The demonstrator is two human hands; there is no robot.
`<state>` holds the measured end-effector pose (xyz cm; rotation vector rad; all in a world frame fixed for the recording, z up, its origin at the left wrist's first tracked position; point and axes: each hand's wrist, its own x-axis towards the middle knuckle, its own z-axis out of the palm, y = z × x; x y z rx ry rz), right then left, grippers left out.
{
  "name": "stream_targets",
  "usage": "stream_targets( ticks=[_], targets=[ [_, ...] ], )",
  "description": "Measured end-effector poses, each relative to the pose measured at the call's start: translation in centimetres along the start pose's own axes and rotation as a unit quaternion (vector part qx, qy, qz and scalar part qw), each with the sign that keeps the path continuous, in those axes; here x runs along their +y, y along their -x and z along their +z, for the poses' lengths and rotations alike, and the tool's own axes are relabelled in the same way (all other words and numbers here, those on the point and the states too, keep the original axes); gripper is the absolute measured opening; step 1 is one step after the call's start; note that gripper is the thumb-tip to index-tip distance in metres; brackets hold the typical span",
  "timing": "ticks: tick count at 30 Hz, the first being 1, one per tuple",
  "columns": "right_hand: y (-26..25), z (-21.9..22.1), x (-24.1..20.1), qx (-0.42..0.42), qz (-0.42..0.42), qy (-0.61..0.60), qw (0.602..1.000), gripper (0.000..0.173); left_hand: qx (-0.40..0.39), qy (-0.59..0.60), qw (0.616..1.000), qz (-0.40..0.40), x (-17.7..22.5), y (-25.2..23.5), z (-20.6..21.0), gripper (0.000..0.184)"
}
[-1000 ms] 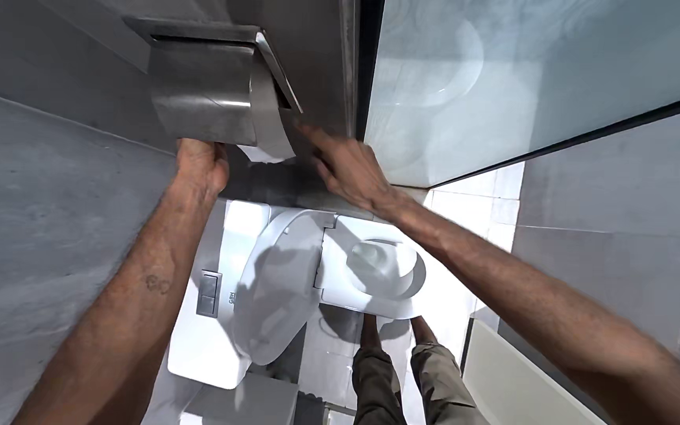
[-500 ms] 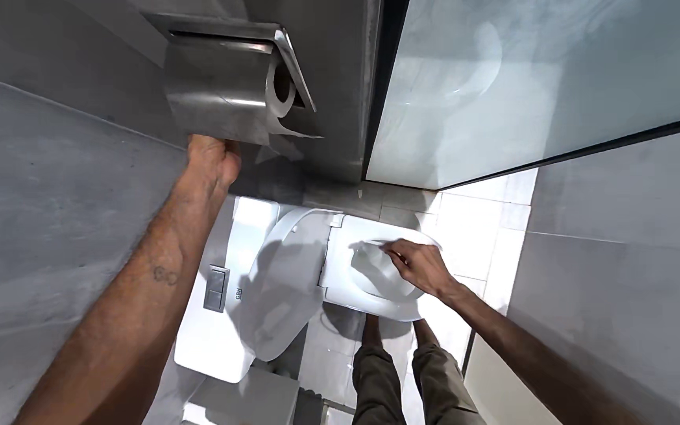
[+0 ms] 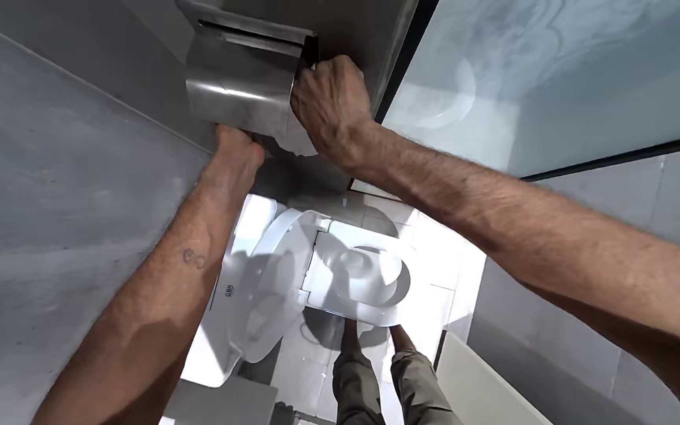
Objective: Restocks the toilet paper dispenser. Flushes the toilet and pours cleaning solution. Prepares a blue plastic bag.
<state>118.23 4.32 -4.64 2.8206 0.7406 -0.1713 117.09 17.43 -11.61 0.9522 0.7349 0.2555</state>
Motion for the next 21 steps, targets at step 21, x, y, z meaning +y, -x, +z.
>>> stream_targets(
  ticks=[21],
  targets=[
    [2.3, 7.3, 1.4, 0.159, 0.006, -0.215, 0.963, 0.065, -0.084, -0.185, 0.978, 0.048, 1.1, -2.2, -2.6, 0.024]
  ],
)
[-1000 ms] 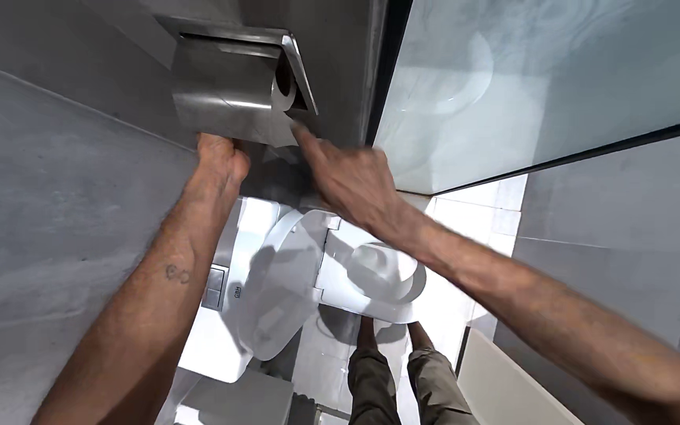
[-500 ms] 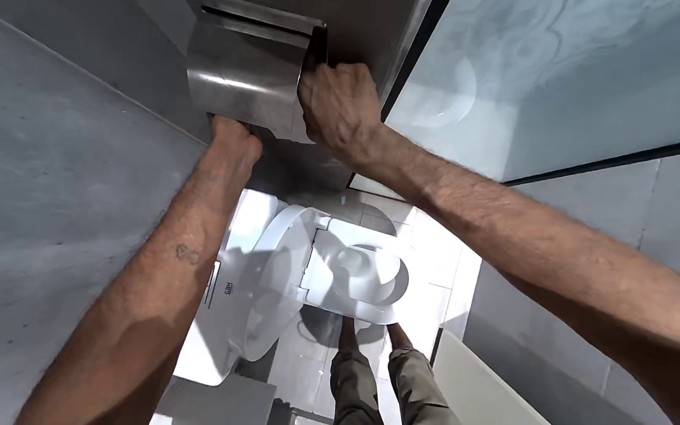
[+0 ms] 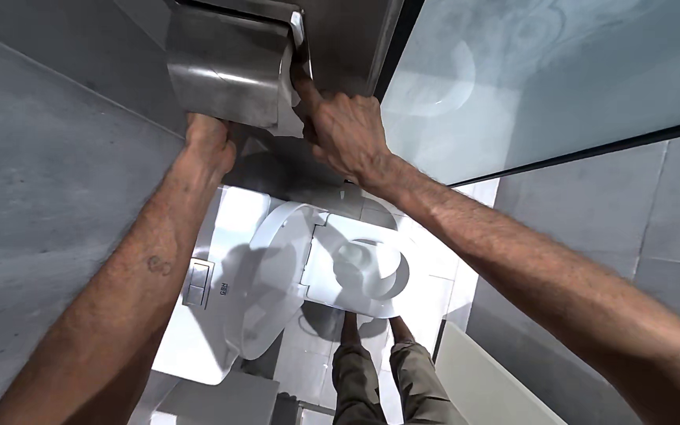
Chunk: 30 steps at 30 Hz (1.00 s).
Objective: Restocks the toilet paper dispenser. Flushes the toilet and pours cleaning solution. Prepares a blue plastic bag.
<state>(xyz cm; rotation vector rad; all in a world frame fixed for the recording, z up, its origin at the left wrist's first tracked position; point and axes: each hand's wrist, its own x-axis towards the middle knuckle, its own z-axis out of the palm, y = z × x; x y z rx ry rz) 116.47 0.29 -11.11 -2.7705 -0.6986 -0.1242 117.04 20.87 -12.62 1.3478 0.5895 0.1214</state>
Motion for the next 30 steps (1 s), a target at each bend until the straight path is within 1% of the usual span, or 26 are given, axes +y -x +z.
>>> stream_targets(
  ticks=[3, 5, 8, 10, 12, 13, 14, 16, 17, 18, 19, 21, 25, 27, 30],
  targets=[
    [0.3, 0.8, 0.8, 0.023, 0.002, -0.097, 0.995, 0.059, -0.018, 0.016, 1.0, 0.007, -0.3, -0.5, -0.2, 0.022],
    [0.4, 1.6, 1.5, 0.007, 0.021, -0.199, 0.98, 0.054, -0.017, 0.018, 1.0, 0.006, -0.4, -0.5, -0.2, 0.021],
    [0.4, 2.9, 2.1, -0.037, 0.047, -0.367, 0.928, 0.055, -0.032, 0.037, 0.999, 0.009, -0.8, -0.8, -0.5, 0.02],
    [0.2, 3.3, 2.1, -0.046, 0.058, -0.42, 0.904, 0.055, -0.046, 0.06, 0.997, 0.012, -1.0, -1.2, -0.7, 0.013],
    [0.0, 3.8, 2.0, -0.043, 0.061, -0.429, 0.9, 0.056, -0.068, 0.087, 0.994, 0.006, -1.1, -1.3, -1.0, 0.013],
    [-0.1, 4.1, 1.9, -0.043, 0.064, -0.429, 0.9, 0.057, -0.069, 0.1, 0.993, 0.0, -1.2, -1.3, -1.0, 0.018],
    [-0.1, 4.4, 1.8, -0.043, 0.068, -0.427, 0.9, 0.058, -0.065, 0.111, 0.992, -0.011, -1.2, -1.2, -1.0, 0.027],
    [-0.2, 4.7, 1.7, -0.044, 0.077, -0.423, 0.902, 0.059, -0.064, 0.121, 0.99, -0.033, -1.0, -1.4, -0.9, 0.053],
    [-0.2, 4.8, 1.7, -0.043, 0.079, -0.419, 0.903, 0.059, -0.079, 0.112, 0.99, -0.038, -0.8, -1.6, -0.8, 0.071],
    [-0.1, 4.9, 1.7, -0.039, 0.078, -0.415, 0.906, 0.059, -0.108, 0.097, 0.989, -0.039, -0.7, -1.8, -1.1, 0.086],
    [0.0, 5.1, 1.7, -0.034, 0.075, -0.411, 0.908, 0.058, -0.13, 0.081, 0.987, -0.042, -0.6, -2.0, -1.3, 0.094],
    [0.1, 5.4, 1.7, -0.022, 0.074, -0.409, 0.909, 0.055, -0.136, 0.05, 0.989, -0.041, -0.3, -2.2, -1.5, 0.1],
    [0.4, 5.7, 1.5, -0.015, 0.077, -0.426, 0.901, 0.055, -0.143, 0.027, 0.988, -0.056, 0.1, -2.3, -1.9, 0.102],
    [0.5, 5.6, 1.4, -0.017, 0.08, -0.432, 0.898, 0.056, -0.14, 0.028, 0.988, -0.06, 0.2, -2.3, -1.9, 0.102],
    [0.5, 5.7, 1.3, -0.012, 0.08, -0.444, 0.893, 0.057, -0.137, 0.017, 0.989, -0.06, 0.2, -2.3, -2.2, 0.096]
  ],
)
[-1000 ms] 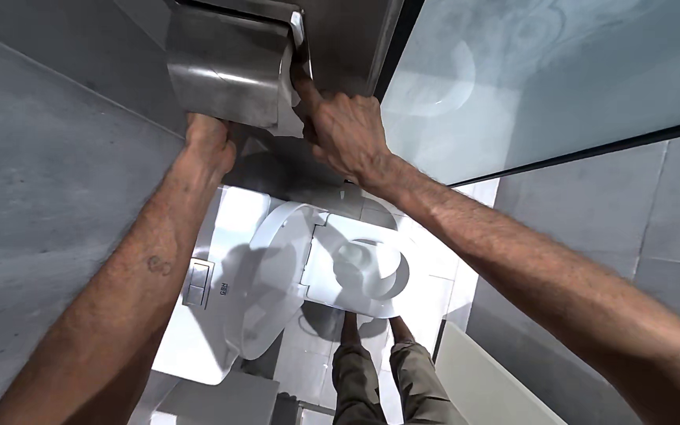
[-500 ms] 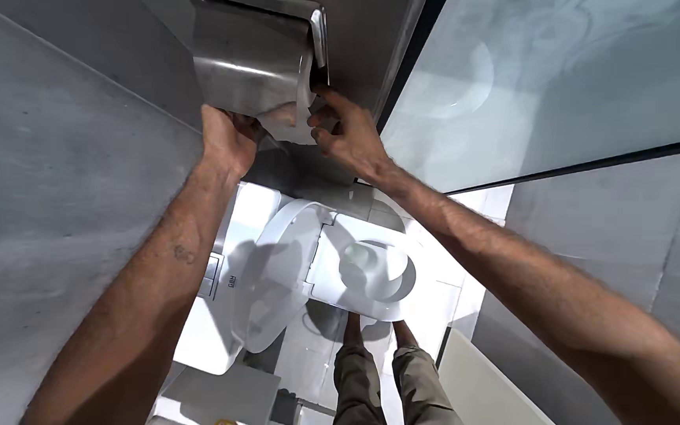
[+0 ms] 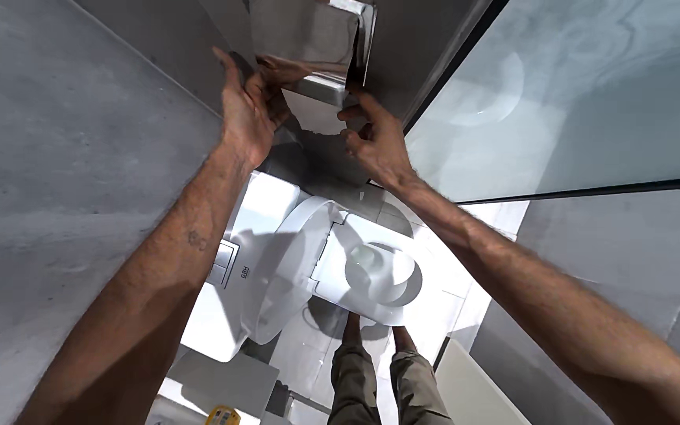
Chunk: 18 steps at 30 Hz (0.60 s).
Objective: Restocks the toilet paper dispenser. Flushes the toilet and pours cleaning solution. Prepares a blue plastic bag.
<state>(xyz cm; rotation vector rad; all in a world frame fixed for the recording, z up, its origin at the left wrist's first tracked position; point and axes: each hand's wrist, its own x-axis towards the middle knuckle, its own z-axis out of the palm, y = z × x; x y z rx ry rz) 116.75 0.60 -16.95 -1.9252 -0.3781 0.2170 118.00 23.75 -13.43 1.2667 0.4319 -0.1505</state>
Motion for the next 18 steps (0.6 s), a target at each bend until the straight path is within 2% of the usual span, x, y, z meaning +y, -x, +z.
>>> stream_targets(
  ticks=[6, 12, 15, 18],
  targets=[
    [0.1, 0.3, -0.2, 0.03, -0.005, -0.015, 0.999, 0.053, 0.005, -0.035, 0.999, 0.009, 0.1, 0.3, -0.3, 0.087],
    [1.1, 0.7, 0.3, 0.09, -0.039, -0.039, 0.994, 0.055, -0.015, -0.047, 0.999, 0.014, 0.2, 0.9, -0.5, 0.091],
    [3.5, 0.7, 1.8, 0.125, -0.049, -0.027, 0.991, 0.053, -0.017, -0.053, 0.998, 0.008, 0.5, 1.2, -0.4, 0.091],
    [8.6, 1.4, 5.1, 0.131, 0.006, -0.014, 0.991, 0.053, 0.006, -0.027, 1.0, 0.014, 0.2, 2.1, -0.1, 0.088]
  ],
)
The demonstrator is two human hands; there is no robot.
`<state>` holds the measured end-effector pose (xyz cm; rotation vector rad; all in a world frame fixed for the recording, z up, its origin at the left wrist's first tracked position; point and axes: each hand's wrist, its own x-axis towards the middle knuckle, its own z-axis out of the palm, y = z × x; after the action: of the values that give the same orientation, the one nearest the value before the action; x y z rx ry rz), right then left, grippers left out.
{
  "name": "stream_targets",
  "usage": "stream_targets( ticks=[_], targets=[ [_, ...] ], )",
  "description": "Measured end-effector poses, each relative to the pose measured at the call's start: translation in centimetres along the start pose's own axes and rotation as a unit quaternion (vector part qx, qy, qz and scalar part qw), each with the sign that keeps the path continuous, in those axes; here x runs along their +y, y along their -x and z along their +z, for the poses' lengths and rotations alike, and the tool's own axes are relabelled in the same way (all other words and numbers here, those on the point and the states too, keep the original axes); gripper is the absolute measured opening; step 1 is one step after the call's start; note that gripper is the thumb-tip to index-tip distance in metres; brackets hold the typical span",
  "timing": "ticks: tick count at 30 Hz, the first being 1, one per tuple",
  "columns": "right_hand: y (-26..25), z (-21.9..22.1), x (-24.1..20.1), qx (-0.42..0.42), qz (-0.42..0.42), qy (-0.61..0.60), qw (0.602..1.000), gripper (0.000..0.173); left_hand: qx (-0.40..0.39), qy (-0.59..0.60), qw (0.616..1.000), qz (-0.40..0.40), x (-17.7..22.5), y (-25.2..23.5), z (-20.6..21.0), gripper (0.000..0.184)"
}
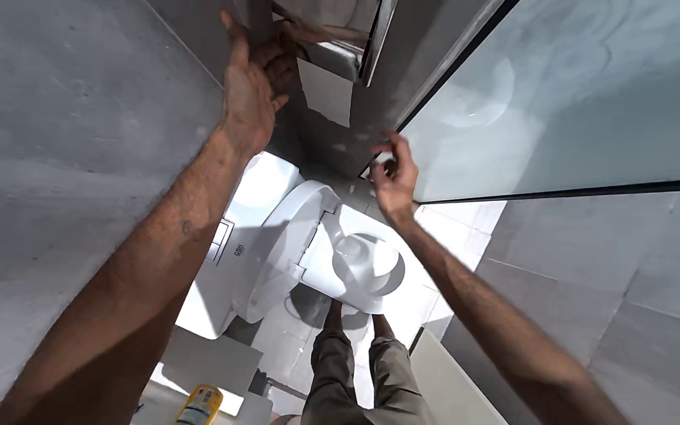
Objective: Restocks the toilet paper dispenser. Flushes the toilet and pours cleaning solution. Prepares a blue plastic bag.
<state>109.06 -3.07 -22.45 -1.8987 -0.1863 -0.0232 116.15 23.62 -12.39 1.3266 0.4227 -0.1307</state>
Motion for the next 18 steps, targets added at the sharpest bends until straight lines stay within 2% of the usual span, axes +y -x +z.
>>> stream_targets(
  ticks=[2, 5, 7, 9, 10, 12, 14, 16, 18],
  targets=[
    [5.5, -1.0, 2.9, -0.04, 0.057, 0.034, 0.997, 0.048, 0.044, 0.018, 0.999, 0.015, -0.4, 1.4, 0.4, 0.086],
    [14.6, -2.5, 9.6, -0.101, 0.195, 0.143, 0.965, 0.036, 0.211, 0.072, 0.974, 0.038, -1.7, 5.1, 2.1, 0.072],
    [20.9, -4.5, 12.9, -0.206, 0.303, 0.213, 0.906, 0.037, 0.32, 0.104, 0.941, 0.043, -2.7, 7.9, 3.6, 0.06],
    [26.9, -7.5, 14.9, -0.345, 0.391, 0.231, 0.821, 0.042, 0.361, 0.117, 0.923, 0.058, -3.4, 10.7, 5.6, 0.05],
    [29.6, -9.0, 15.5, -0.412, 0.415, 0.235, 0.776, 0.044, 0.352, 0.111, 0.926, 0.079, -3.9, 12.4, 6.5, 0.045],
    [33.7, -11.8, 16.1, -0.547, 0.399, 0.267, 0.686, 0.047, 0.314, 0.073, 0.934, 0.156, -5.7, 15.9, 8.0, 0.033],
    [36.1, -13.9, 15.4, -0.631, 0.346, 0.295, 0.629, 0.049, 0.262, 0.001, 0.938, 0.229, -9.2, 19.8, 9.2, 0.019],
    [36.4, -16.2, 14.5, -0.646, 0.323, 0.295, 0.626, 0.047, 0.204, -0.109, 0.949, 0.214, -14.6, 25.1, 10.0, 0.018],
    [34.0, -18.0, 12.7, -0.607, 0.325, 0.273, 0.672, 0.047, 0.132, -0.242, 0.955, 0.112, -20.7, 31.1, 10.6, 0.025]
  ],
)
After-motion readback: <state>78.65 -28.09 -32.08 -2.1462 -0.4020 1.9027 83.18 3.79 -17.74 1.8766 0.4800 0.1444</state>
